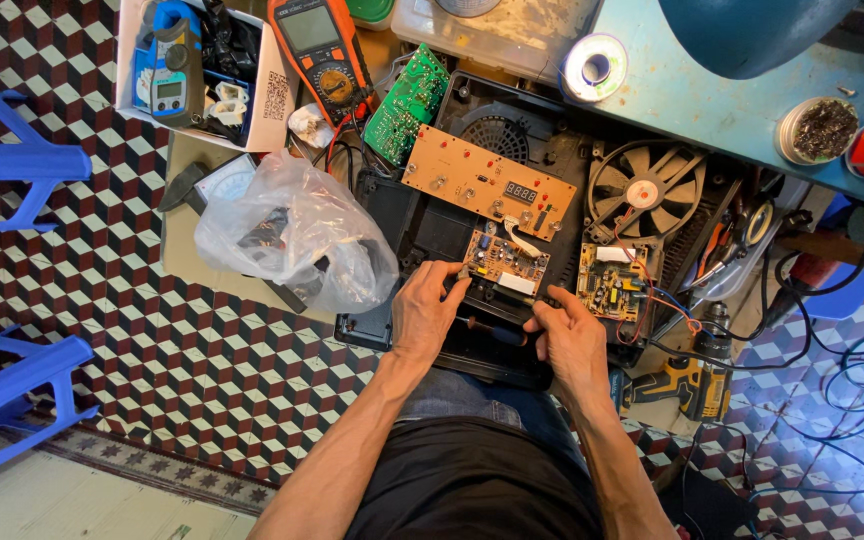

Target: The person repairs an electronic device at a workbench. They use a screwdriver to work on circuit boards inside the opened device, handle and reposition small boards and wires, and reach to the power strip on the shelf during the work.

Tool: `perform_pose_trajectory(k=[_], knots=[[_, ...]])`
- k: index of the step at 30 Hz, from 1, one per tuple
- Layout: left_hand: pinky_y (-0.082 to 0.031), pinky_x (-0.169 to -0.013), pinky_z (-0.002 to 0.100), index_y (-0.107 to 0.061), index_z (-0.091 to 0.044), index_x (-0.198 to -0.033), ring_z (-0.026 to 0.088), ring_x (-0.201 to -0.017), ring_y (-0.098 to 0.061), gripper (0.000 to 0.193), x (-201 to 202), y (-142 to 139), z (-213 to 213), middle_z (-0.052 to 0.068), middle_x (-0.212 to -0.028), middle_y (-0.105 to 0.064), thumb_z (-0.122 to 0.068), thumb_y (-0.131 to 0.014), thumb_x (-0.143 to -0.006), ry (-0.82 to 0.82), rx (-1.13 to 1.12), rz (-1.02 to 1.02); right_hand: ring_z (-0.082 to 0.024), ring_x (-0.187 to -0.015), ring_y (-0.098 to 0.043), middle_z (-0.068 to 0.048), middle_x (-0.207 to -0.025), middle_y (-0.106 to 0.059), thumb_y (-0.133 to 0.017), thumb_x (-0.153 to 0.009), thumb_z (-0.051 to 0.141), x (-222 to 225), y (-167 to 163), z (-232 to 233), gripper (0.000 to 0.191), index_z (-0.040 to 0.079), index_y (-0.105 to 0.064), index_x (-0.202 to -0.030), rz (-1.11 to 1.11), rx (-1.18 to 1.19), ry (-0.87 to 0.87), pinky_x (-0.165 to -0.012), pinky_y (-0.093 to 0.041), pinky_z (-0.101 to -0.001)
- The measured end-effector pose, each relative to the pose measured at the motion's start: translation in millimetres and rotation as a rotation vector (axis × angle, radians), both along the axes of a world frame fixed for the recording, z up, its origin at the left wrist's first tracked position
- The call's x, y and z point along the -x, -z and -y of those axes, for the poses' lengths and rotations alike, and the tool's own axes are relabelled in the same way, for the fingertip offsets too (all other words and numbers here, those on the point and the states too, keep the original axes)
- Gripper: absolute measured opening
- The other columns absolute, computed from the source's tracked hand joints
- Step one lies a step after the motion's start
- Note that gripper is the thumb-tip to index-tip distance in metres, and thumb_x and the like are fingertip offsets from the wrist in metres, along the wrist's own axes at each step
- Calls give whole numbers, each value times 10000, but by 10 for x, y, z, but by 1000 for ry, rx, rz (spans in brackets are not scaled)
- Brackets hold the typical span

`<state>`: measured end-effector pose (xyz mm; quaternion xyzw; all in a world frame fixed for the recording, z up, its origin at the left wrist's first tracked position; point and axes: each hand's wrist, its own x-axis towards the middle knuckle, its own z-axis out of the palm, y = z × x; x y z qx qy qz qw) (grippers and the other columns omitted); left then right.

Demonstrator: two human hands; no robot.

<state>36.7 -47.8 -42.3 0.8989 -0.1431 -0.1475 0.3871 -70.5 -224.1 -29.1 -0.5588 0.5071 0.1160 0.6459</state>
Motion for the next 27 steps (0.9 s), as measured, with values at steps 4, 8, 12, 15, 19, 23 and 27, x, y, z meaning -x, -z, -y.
perform_pose_trajectory(k=[4,8,12,15,19,23,27], knots=[[-537,-633,366,-705,-41,-1032,215,-691,-624,217,-2,-16,-2,71,-888,-671,-121,-795,-852,9,3,29,-101,-481,-499,-93,-754,-700,-627,-959,185,-23,1,-8,575,-59,-490,-1461,-9,-2,1,-449,-395,-241],[-540,-613,356,-723,-47,-1039,206,-681,-626,203,-10,-17,-3,65,-872,-670,-125,-791,-864,13,-12,-2,-106,-479,-517,-103,-738,-700,-625,-956,182,-57,2,-16,589,-61,-470,-1469,-48,-35,7,-435,-399,-245],[-537,-608,360,-727,-43,-1035,206,-687,-629,203,-18,-6,-6,70,-865,-667,-128,-795,-864,14,-8,12,-109,-478,-522,-101,-741,-702,-629,-954,180,-96,15,-24,567,-63,-501,-1450,-76,-60,14,-431,-395,-247],[-535,-604,362,-726,-39,-1033,209,-686,-626,208,-23,-1,-16,76,-864,-663,-127,-798,-859,9,2,11,-105,-478,-525,-96,-741,-700,-627,-956,182,-102,29,-35,538,-66,-542,-1426,-43,-57,5,-432,-398,-244],[-528,-602,370,-734,-41,-1029,215,-678,-618,207,-25,3,-24,81,-834,-649,-126,-803,-854,3,0,1,-107,-474,-526,-93,-742,-697,-625,-955,182,-99,68,-23,521,-63,-558,-1409,-38,-59,3,-426,-394,-247],[-529,-606,364,-730,-38,-1039,210,-679,-620,208,-30,3,-33,76,-845,-653,-124,-793,-860,8,15,-7,-106,-473,-525,-91,-746,-699,-624,-956,185,-87,106,-18,512,-54,-560,-1404,-58,-55,-2,-427,-396,-246],[-528,-610,365,-733,-37,-1033,210,-683,-621,202,-42,5,-40,79,-853,-658,-131,-791,-864,15,16,-14,-101,-472,-510,-92,-748,-701,-628,-958,182,-80,114,-42,490,-59,-589,-1382,-43,-52,11,-432,-394,-240]])
